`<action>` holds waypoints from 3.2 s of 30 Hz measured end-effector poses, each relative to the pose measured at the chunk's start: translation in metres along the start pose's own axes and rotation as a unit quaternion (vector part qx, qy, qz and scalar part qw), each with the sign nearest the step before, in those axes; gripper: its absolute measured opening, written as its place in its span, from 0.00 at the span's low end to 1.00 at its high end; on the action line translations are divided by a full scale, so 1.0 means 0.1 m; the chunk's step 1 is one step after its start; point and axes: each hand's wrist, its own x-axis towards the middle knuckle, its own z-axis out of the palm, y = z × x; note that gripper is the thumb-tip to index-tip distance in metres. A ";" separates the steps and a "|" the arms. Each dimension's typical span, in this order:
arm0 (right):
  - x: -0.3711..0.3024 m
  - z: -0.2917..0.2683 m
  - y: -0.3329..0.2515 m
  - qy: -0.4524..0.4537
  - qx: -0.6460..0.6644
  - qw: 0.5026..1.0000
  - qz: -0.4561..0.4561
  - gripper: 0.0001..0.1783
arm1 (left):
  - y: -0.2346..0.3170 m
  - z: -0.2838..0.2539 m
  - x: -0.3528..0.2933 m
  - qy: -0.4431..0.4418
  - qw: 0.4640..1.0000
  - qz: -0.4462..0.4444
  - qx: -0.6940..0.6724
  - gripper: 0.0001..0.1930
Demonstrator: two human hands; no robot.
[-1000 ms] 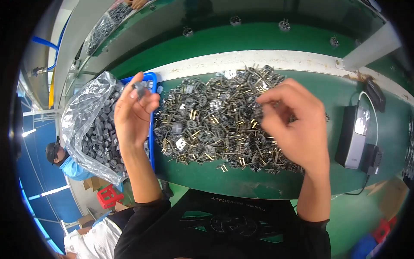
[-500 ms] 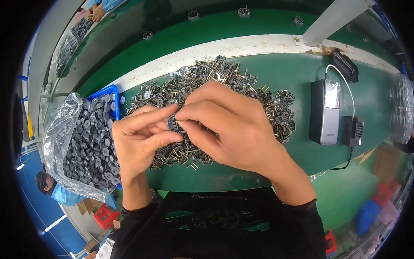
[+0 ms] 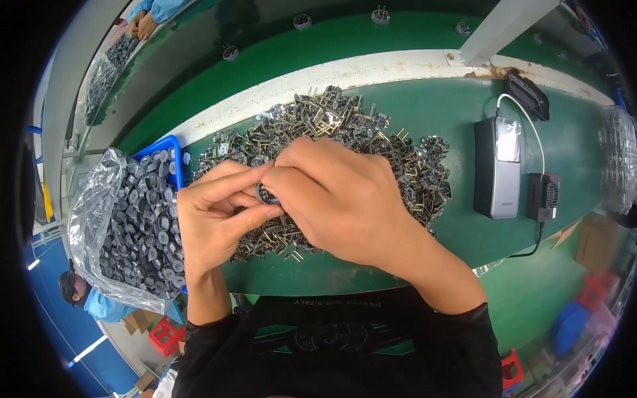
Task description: The person unloads metal pin components from plastic blister trays onto the workbench, places the empty trays onto a shelf, and repeatedly assembles plugs by inserting the metal pin components into plastic housings and setting them onto the conveyor belt.
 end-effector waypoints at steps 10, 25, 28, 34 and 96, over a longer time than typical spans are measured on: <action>-0.04 -0.60 0.33 -0.018 -0.248 0.954 0.168 0.06 | -0.01 -0.66 0.81 0.109 0.972 -0.036 0.207 0.13; -0.05 -0.61 0.54 -0.107 -0.169 0.926 0.319 0.05 | -0.11 -1.27 0.88 0.110 0.879 -0.061 0.460 0.15; -0.05 -0.66 0.59 -0.137 -0.092 0.921 0.353 0.09 | 0.14 -1.04 0.30 0.003 0.926 -0.087 0.367 0.08; -0.05 -0.69 0.64 -0.173 -0.047 0.923 0.341 0.10 | 0.12 -0.91 -0.20 -0.118 0.909 -0.097 0.387 0.19; -0.06 0.01 0.02 0.052 -0.082 0.994 -0.040 0.10 | 0.03 0.06 0.18 -0.037 0.999 -0.015 -0.029 0.20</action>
